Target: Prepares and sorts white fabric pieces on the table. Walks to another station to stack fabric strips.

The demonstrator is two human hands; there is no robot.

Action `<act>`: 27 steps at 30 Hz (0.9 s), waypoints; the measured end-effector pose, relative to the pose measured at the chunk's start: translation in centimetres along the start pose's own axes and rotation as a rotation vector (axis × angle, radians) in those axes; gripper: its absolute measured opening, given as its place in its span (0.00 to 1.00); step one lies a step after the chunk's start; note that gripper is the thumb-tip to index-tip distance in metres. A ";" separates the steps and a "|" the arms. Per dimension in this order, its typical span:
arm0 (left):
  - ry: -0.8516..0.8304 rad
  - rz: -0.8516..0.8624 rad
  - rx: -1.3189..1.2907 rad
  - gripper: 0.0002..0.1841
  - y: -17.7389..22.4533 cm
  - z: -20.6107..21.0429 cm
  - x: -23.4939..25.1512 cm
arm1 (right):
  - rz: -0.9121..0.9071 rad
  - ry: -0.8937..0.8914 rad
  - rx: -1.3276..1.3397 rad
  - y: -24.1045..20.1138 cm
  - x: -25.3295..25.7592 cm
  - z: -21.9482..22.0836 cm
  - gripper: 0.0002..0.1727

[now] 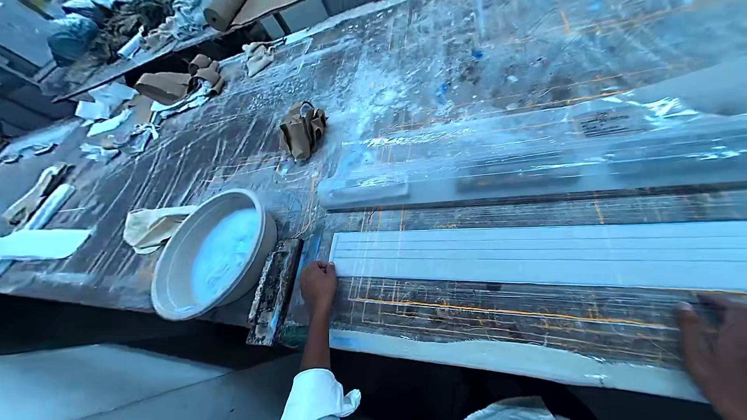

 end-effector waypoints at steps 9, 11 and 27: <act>0.020 0.335 0.071 0.23 7.3 0.6 -2.6 | 0.017 0.013 0.316 1.5 -0.4 -1.2 0.30; 0.031 0.531 0.025 0.21 14.3 1.3 -6.4 | 0.096 -0.016 0.503 3.5 -1.0 -2.6 0.27; -0.493 1.085 -0.146 0.15 57.0 19.2 -46.8 | 0.178 -0.100 0.937 20.4 4.5 -13.8 0.19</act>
Point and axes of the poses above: each hand's wrist, its own x-axis towards the middle knuckle, its own z-axis out of the palm, y = z × x, the point moved 6 cm from there along x, towards the middle knuckle, and after that the axes turned 4 degrees about -y, right-handed, at the moved point
